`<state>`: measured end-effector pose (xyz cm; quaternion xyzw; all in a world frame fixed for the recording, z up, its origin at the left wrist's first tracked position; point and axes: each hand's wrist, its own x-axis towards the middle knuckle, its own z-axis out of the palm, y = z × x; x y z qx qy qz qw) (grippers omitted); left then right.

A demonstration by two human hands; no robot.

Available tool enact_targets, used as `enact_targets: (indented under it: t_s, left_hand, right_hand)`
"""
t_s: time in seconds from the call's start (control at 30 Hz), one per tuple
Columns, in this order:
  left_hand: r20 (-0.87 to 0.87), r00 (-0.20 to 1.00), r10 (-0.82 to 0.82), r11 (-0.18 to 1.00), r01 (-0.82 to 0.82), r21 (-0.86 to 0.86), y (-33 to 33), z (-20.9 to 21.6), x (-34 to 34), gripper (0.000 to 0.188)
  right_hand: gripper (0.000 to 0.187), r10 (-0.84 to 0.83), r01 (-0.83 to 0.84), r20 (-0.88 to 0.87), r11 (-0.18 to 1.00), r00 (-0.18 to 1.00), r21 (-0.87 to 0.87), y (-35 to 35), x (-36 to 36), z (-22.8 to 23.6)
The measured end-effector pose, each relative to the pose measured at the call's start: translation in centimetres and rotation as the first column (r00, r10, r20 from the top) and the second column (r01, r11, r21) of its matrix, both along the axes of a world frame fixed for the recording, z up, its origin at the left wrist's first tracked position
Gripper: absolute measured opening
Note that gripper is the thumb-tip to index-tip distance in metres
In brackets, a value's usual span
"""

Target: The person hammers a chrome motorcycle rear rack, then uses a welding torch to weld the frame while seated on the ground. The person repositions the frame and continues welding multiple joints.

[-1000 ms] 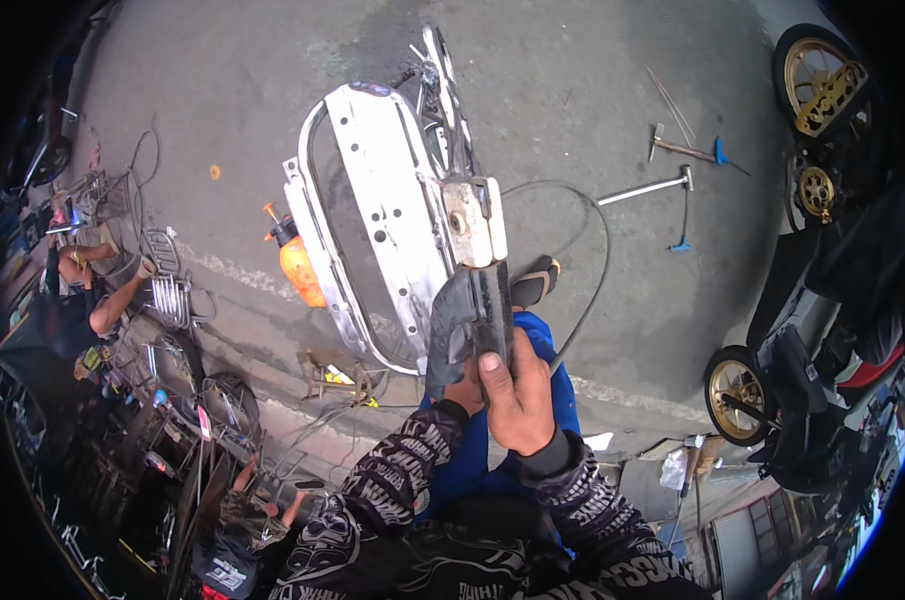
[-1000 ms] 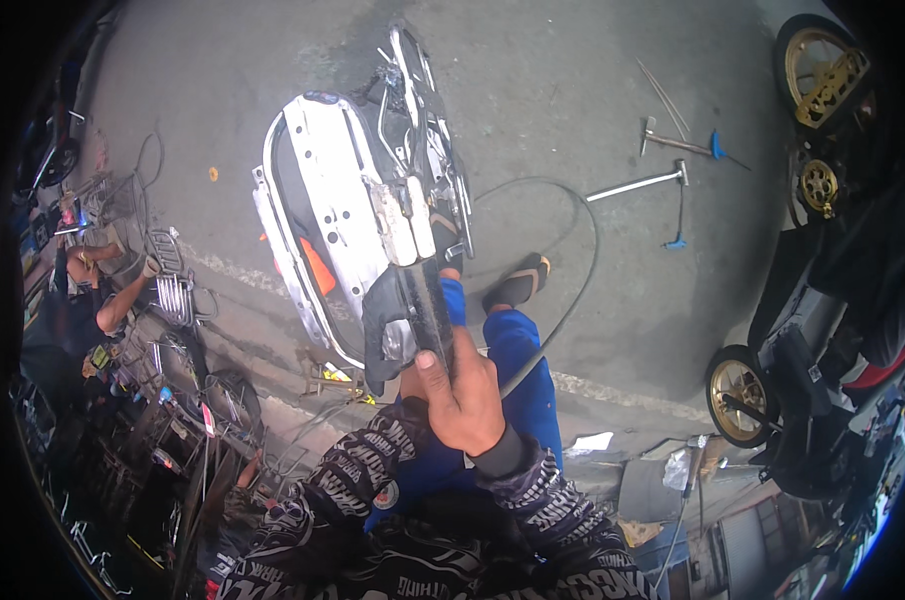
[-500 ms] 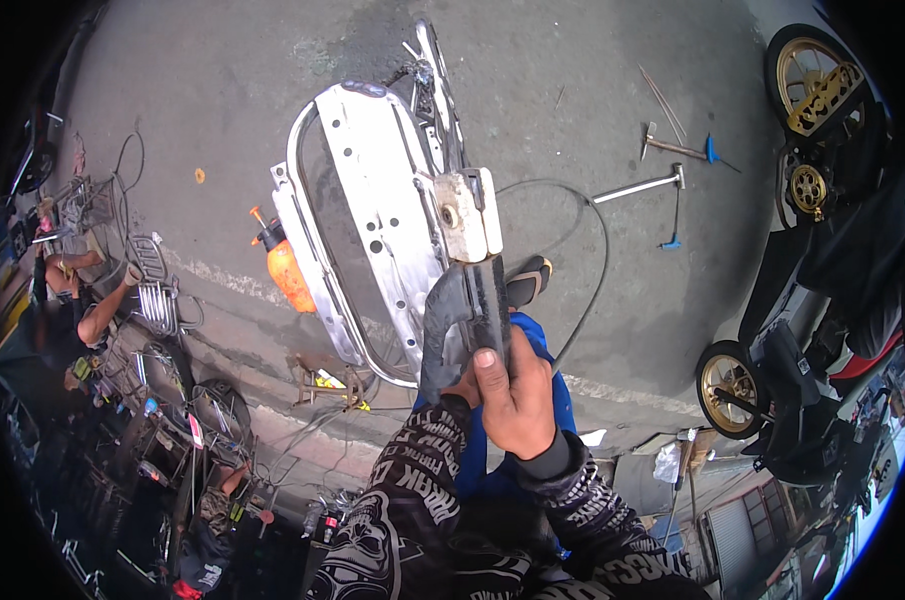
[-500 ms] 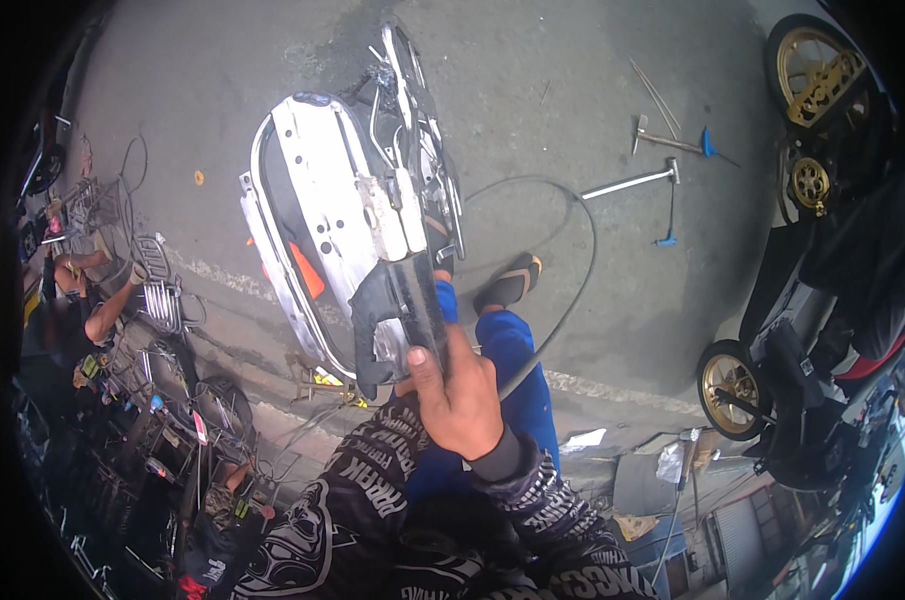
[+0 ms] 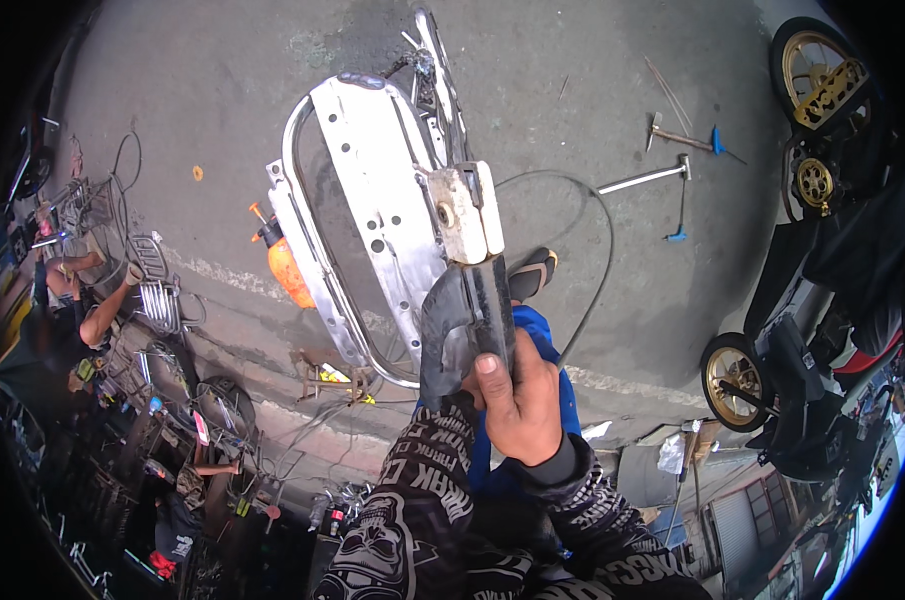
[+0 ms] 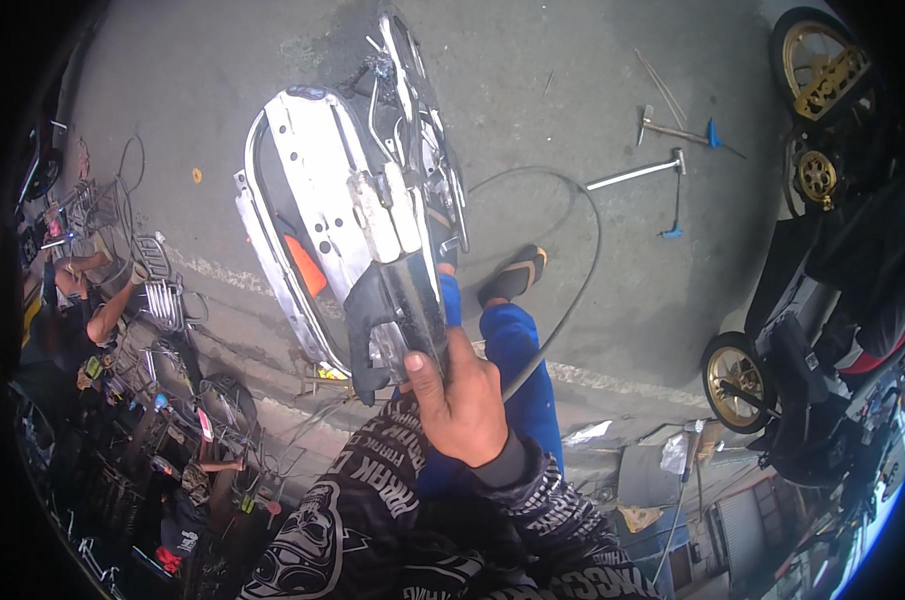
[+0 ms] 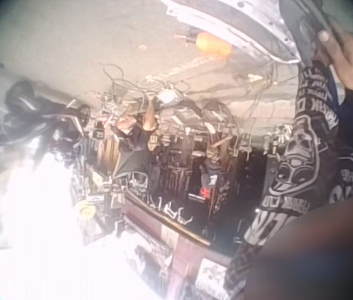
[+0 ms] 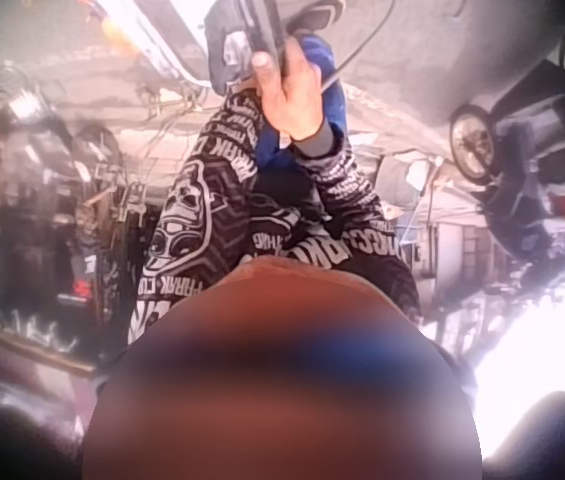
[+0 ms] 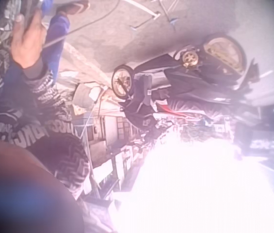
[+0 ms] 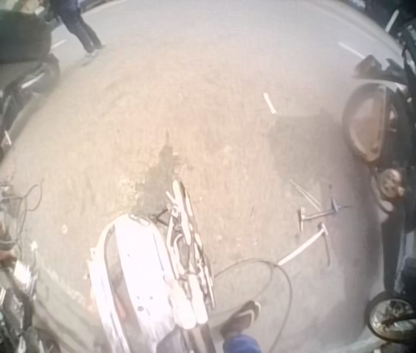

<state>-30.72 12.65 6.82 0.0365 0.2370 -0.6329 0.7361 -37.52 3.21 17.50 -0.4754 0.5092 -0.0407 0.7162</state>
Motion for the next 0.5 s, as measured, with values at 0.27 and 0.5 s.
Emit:
enact_targets:
  t_s: [0.27,0.5]
  left_hand:
    - [0.006,1.0,0.002,1.0,-0.002,-0.013,-0.28,0.23,0.17,0.046]
    - [0.016,1.0,0.002,1.0,-0.001,-0.022,-0.58,-0.05,0.4,0.046]
  right_hand:
    - [0.038,0.004,-0.004,-0.002,1.0,1.0,-0.009,0.06,-0.06,-0.05]
    - [0.039,-0.016,0.016,0.003,1.0,1.0,0.015,-0.03,0.05,-0.08]
